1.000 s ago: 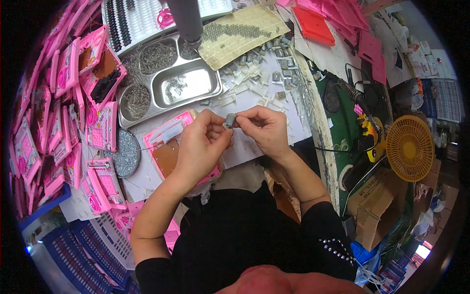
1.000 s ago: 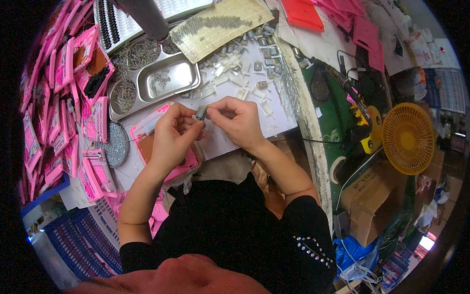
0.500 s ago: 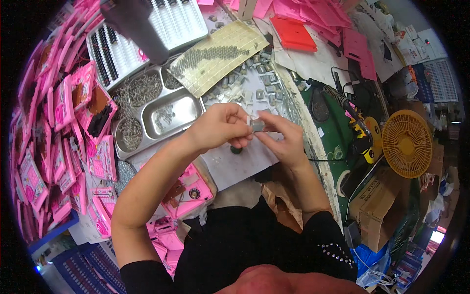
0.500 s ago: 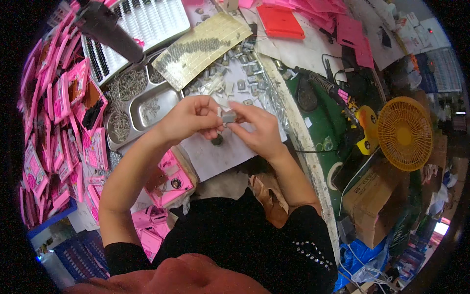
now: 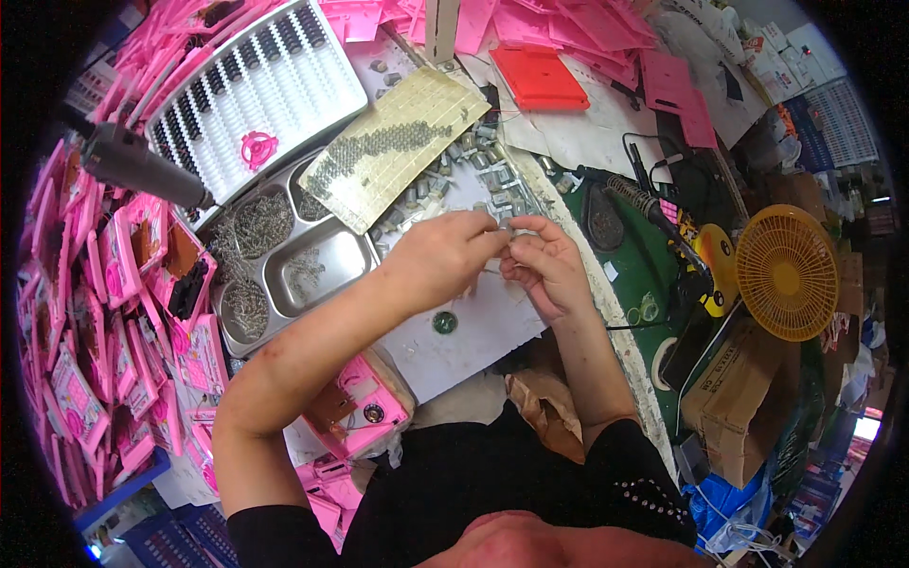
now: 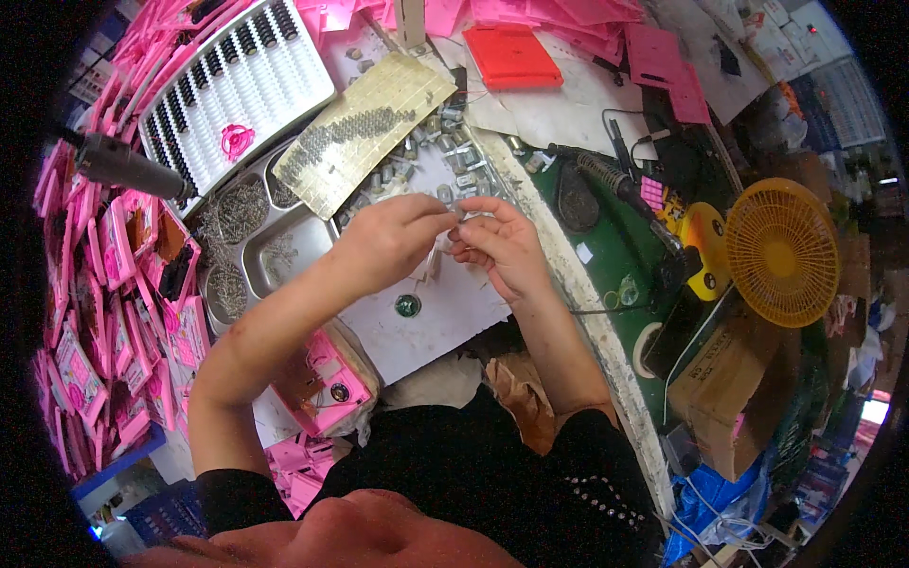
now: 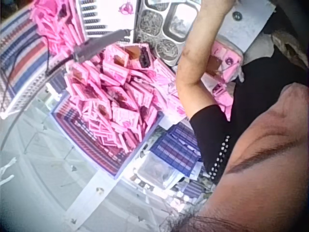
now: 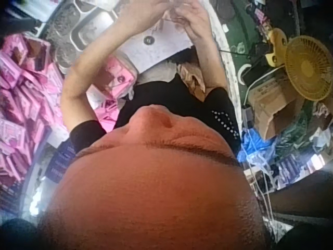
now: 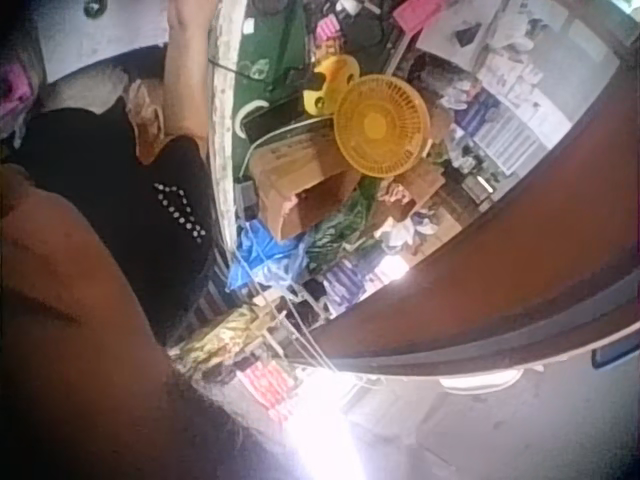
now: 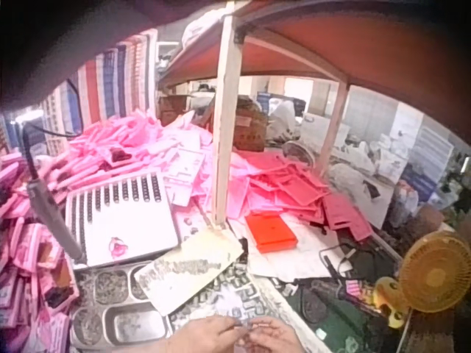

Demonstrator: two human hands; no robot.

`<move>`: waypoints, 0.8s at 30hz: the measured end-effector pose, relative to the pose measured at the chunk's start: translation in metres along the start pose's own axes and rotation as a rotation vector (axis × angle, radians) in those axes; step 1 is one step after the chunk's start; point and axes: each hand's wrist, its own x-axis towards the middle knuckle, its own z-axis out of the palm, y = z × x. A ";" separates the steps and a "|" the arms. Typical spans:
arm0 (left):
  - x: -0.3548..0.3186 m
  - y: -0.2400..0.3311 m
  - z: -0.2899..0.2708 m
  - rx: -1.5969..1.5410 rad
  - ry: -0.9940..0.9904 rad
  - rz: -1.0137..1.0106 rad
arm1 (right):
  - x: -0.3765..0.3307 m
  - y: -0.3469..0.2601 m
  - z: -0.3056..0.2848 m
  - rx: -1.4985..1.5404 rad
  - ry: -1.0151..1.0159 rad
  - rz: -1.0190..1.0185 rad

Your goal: Soldering electronic components and assembling the plastic casing for a toy cash register.

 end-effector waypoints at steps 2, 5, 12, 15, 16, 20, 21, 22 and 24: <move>0.009 -0.026 -0.005 -0.162 -0.009 -0.170 | 0.001 0.005 -0.012 0.024 0.011 -0.018; 0.038 -0.080 -0.020 0.019 0.128 -0.547 | 0.001 0.004 0.003 0.006 -0.045 -0.077; 0.055 -0.153 -0.014 0.270 -0.170 -0.541 | -0.010 0.001 0.000 -0.063 -0.106 -0.033; 0.060 -0.154 -0.011 0.331 -0.243 -0.593 | -0.016 0.000 -0.003 -0.058 -0.080 -0.012; 0.061 -0.154 -0.010 0.352 -0.261 -0.621 | -0.018 0.001 -0.003 -0.059 -0.083 -0.015; 0.064 -0.156 0.000 0.442 -0.064 -0.642 | -0.022 0.003 0.001 -0.101 -0.101 -0.036; 0.061 -0.158 0.004 0.474 0.082 -0.622 | -0.022 0.004 0.004 -0.161 -0.114 -0.055; 0.056 -0.151 0.008 0.500 0.225 -0.599 | -0.022 0.004 0.008 -0.223 -0.120 -0.071; 0.051 -0.133 0.007 0.360 0.363 -0.464 | -0.031 0.012 0.013 -0.367 -0.155 -0.059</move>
